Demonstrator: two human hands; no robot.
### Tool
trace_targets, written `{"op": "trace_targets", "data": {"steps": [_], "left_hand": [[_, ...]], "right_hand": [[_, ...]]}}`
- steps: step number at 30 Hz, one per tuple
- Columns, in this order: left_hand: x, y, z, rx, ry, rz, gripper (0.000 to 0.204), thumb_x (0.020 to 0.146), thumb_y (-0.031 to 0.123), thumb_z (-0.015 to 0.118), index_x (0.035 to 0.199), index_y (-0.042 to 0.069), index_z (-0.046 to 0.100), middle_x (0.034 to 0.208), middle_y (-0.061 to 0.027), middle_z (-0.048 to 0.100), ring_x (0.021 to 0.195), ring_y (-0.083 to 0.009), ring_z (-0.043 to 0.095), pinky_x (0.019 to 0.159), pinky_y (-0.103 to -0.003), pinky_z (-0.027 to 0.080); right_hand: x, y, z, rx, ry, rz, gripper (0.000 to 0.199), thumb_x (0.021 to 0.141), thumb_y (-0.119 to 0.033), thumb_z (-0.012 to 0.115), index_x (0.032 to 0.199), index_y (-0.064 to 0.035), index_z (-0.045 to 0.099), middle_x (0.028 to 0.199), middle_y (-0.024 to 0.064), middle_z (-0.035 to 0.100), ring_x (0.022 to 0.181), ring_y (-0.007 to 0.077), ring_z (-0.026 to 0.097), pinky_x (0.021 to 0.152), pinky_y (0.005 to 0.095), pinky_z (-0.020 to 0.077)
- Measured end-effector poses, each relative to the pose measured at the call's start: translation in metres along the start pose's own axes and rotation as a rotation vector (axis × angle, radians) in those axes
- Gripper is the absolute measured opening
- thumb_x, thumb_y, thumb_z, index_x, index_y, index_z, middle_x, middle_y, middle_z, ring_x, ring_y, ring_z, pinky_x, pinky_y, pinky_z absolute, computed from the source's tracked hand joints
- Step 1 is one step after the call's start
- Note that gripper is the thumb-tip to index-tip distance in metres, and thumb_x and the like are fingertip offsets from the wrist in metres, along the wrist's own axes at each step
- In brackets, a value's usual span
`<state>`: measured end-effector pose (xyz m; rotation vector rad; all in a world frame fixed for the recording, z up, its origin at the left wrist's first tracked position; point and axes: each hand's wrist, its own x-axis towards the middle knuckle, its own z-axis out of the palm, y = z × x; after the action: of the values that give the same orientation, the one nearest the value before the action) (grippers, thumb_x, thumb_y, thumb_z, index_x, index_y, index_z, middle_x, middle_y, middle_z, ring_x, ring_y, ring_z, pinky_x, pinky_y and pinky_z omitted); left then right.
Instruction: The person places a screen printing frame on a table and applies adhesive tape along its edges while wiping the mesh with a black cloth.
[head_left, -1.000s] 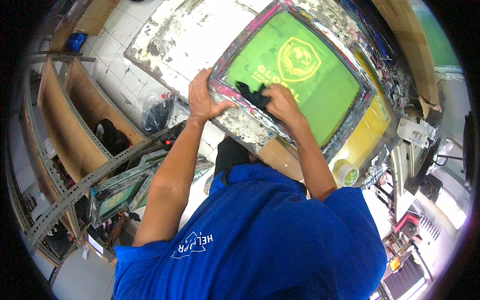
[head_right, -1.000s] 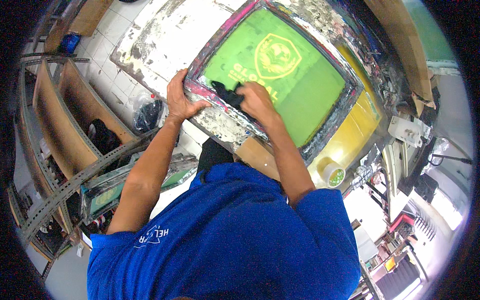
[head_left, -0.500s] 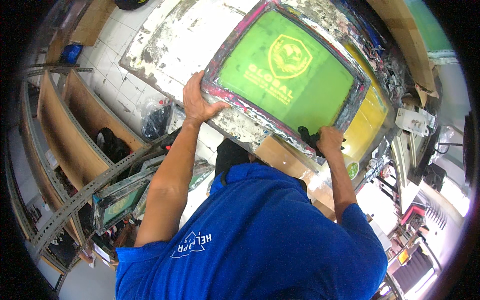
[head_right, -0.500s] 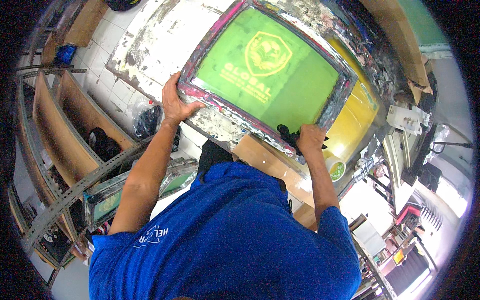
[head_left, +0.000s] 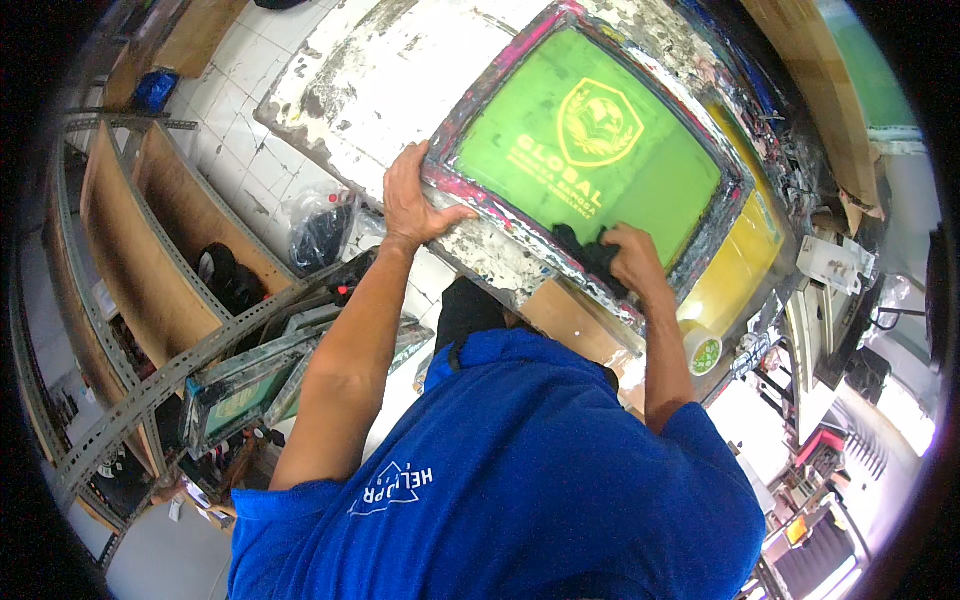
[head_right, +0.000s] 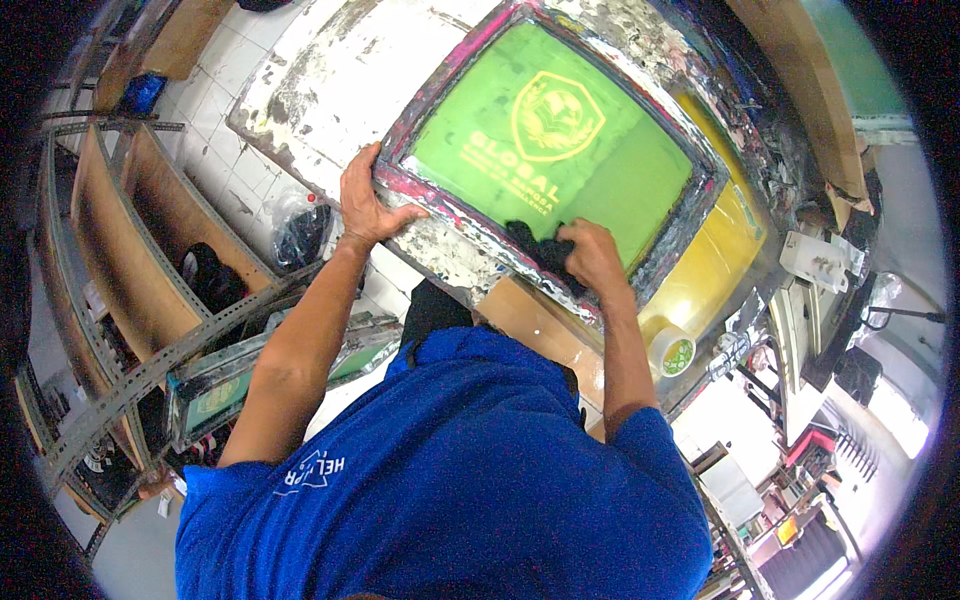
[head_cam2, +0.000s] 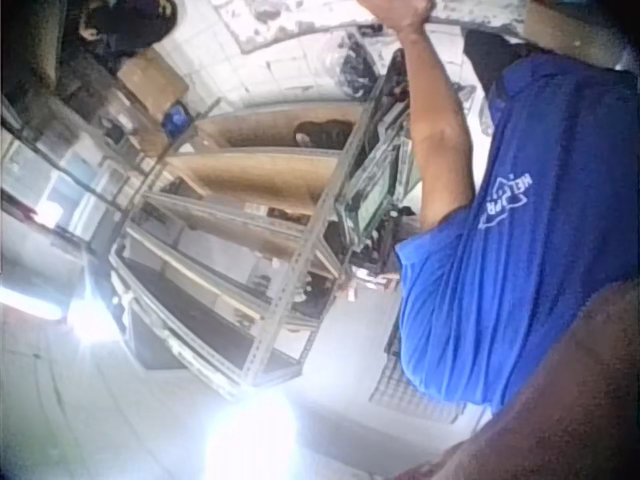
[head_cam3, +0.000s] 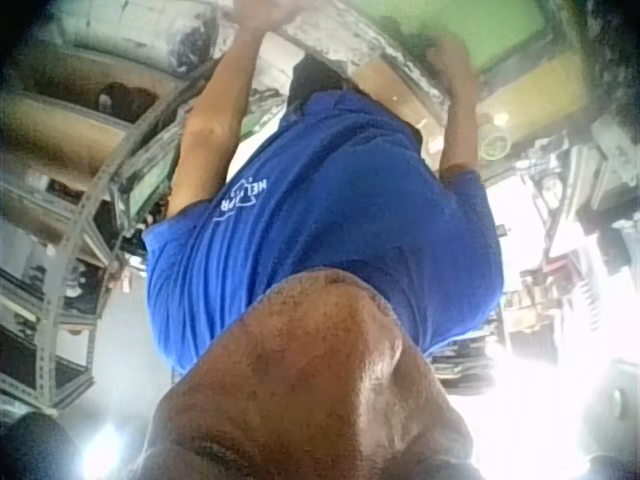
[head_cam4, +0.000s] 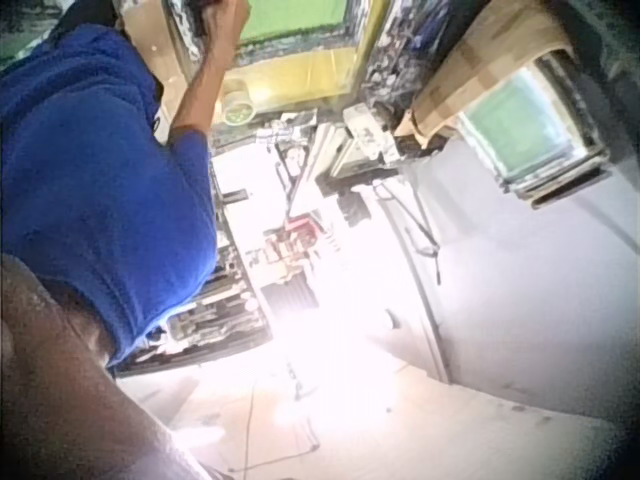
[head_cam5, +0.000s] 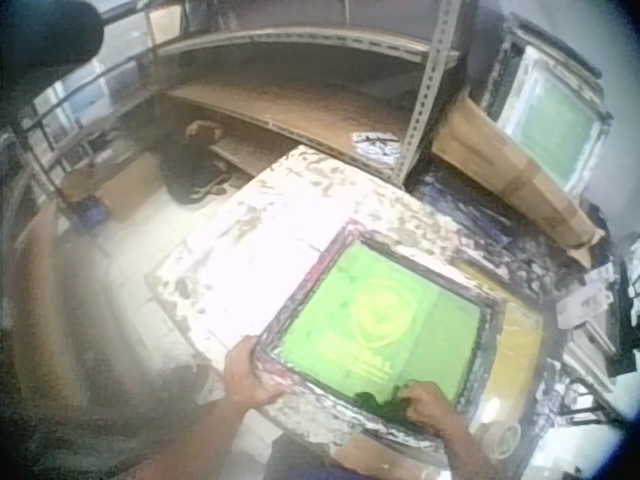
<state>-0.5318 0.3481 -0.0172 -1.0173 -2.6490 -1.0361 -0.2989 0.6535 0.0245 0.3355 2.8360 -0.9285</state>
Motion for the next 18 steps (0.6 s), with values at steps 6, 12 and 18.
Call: {"op": "trace_targets", "data": {"steps": [6,12,18], "left_hand": [[0.002,0.001,-0.001,-0.045,0.015,-0.022,0.126,0.042,0.074,0.082,0.138,0.001,0.046,0.134,-0.0234,0.053,0.127,-0.0411,0.048,0.108,-0.05,0.035],[0.0,0.0,0.0,-0.04,0.02,-0.016,0.125,0.043,0.075,0.08,0.138,0.001,0.046,0.135,-0.0231,0.053,0.127,-0.0408,0.048,0.107,-0.05,0.036],[0.001,0.0,0.001,-0.032,0.015,-0.007,0.126,0.044,0.077,0.079,0.139,0.001,0.046,0.135,-0.0226,0.053,0.128,-0.0406,0.048,0.107,-0.05,0.036]], "right_hand": [[0.02,-0.039,-0.001,0.128,0.074,-0.108,0.036,0.059,0.005,0.058,0.094,-0.0007,0.066,0.096,0.0195,0.06,0.09,0.0405,0.062,0.078,0.0442,0.0485],[-0.039,-0.012,-0.01,-0.053,0.046,-0.012,0.035,0.061,0.0,0.062,0.095,-0.003,0.069,0.098,0.0168,0.06,0.094,0.0379,0.062,0.08,0.0446,0.0503],[0.005,-0.029,0.016,0.041,0.121,-0.06,0.029,0.061,-0.001,0.059,0.088,-0.0044,0.069,0.09,0.016,0.057,0.089,0.0363,0.062,0.075,0.0459,0.0499]]}}
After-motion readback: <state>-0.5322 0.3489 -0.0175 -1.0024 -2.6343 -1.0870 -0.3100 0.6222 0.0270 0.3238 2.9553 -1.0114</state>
